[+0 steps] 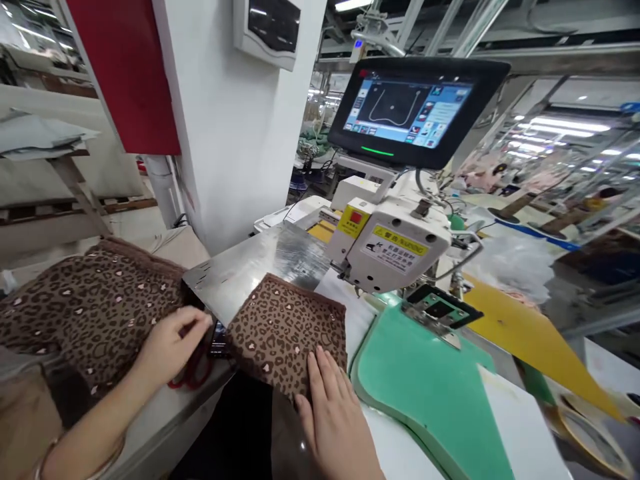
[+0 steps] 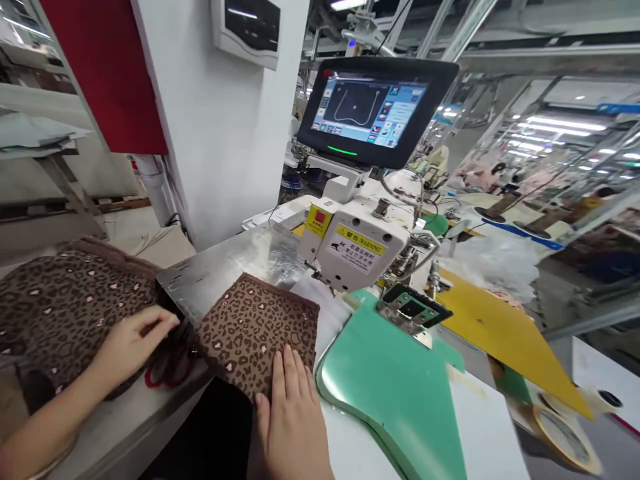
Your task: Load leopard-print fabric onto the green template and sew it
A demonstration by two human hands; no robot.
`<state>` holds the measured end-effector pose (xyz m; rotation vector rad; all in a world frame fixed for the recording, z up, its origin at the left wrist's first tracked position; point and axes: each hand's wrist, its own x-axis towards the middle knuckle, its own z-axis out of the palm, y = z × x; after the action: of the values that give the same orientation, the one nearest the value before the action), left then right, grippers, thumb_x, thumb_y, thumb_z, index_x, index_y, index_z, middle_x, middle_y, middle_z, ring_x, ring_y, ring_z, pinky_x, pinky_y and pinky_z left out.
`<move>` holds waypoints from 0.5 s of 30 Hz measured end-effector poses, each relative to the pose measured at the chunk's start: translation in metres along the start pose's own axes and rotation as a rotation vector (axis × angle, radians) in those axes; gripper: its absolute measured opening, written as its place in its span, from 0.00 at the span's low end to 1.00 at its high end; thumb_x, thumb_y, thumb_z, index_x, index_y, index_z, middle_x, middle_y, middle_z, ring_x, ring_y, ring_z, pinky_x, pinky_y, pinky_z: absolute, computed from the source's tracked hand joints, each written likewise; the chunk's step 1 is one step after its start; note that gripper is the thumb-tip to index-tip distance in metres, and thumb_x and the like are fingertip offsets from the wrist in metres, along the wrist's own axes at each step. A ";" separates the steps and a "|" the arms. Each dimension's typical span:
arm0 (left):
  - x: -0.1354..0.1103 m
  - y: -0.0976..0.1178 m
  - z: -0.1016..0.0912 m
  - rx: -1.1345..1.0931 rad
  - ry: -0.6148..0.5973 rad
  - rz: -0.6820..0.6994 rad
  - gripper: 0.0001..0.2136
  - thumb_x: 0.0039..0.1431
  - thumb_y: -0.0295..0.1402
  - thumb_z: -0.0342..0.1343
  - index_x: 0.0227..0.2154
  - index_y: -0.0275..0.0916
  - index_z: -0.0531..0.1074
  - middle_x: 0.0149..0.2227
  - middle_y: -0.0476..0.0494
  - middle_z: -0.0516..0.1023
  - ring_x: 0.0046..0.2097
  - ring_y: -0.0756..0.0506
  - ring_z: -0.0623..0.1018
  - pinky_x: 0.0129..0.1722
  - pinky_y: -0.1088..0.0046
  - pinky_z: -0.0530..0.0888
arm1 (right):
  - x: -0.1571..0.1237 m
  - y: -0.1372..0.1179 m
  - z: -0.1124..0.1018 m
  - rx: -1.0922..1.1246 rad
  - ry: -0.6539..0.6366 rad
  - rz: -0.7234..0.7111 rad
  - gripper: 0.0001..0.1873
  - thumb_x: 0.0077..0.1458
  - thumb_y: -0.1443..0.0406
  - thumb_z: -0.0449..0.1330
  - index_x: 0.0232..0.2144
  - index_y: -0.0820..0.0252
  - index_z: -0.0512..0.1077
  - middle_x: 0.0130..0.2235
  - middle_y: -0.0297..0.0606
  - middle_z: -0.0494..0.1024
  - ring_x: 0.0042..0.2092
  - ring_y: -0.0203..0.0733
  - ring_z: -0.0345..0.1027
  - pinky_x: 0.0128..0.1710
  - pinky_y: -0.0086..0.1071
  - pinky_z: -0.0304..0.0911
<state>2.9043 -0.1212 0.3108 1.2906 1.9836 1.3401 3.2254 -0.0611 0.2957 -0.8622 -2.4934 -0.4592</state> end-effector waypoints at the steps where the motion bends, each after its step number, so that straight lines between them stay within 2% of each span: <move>1: -0.012 -0.006 0.006 -0.088 -0.050 -0.089 0.22 0.55 0.56 0.55 0.35 0.40 0.75 0.39 0.35 0.80 0.44 0.34 0.79 0.48 0.56 0.74 | 0.002 0.001 0.004 -0.005 -0.017 0.010 0.29 0.68 0.57 0.50 0.62 0.73 0.65 0.63 0.57 0.67 0.61 0.61 0.67 0.54 0.51 0.70; 4: -0.038 -0.014 0.031 -0.390 -0.229 -0.295 0.29 0.52 0.62 0.56 0.42 0.39 0.74 0.44 0.32 0.82 0.46 0.35 0.81 0.42 0.59 0.78 | 0.011 0.005 0.005 -0.010 -0.069 0.010 0.28 0.68 0.58 0.49 0.60 0.76 0.67 0.63 0.59 0.68 0.61 0.62 0.67 0.54 0.52 0.72; 6: -0.045 -0.011 0.045 -0.558 -0.304 -0.364 0.31 0.49 0.64 0.59 0.40 0.39 0.74 0.44 0.33 0.82 0.46 0.36 0.82 0.41 0.63 0.78 | 0.016 0.008 0.001 -0.005 -0.061 0.001 0.28 0.69 0.58 0.48 0.60 0.74 0.68 0.62 0.57 0.68 0.60 0.61 0.68 0.52 0.51 0.74; 8: -0.044 -0.005 0.051 -0.659 -0.316 -0.391 0.30 0.45 0.63 0.63 0.36 0.38 0.73 0.38 0.36 0.81 0.40 0.40 0.81 0.36 0.68 0.76 | 0.017 0.009 -0.005 0.005 -0.027 -0.009 0.26 0.69 0.59 0.48 0.62 0.69 0.66 0.63 0.55 0.67 0.61 0.60 0.67 0.51 0.52 0.75; 12: -0.036 0.002 0.042 -0.693 -0.227 -0.372 0.25 0.47 0.57 0.65 0.30 0.40 0.69 0.30 0.48 0.74 0.32 0.49 0.74 0.29 0.76 0.69 | 0.004 0.005 -0.014 0.040 -0.039 -0.106 0.27 0.66 0.61 0.51 0.65 0.63 0.60 0.64 0.52 0.67 0.61 0.59 0.67 0.50 0.52 0.77; 15: -0.035 -0.002 0.027 -0.571 -0.241 -0.352 0.23 0.49 0.56 0.64 0.29 0.39 0.69 0.30 0.48 0.71 0.29 0.49 0.70 0.26 0.75 0.68 | -0.016 0.000 -0.023 0.117 -0.086 -0.108 0.28 0.66 0.62 0.53 0.66 0.61 0.59 0.65 0.50 0.66 0.61 0.58 0.67 0.50 0.50 0.77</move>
<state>2.9408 -0.1378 0.2919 0.7521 1.4288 1.3587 3.2438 -0.0786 0.3065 -0.7180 -2.6264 -0.3133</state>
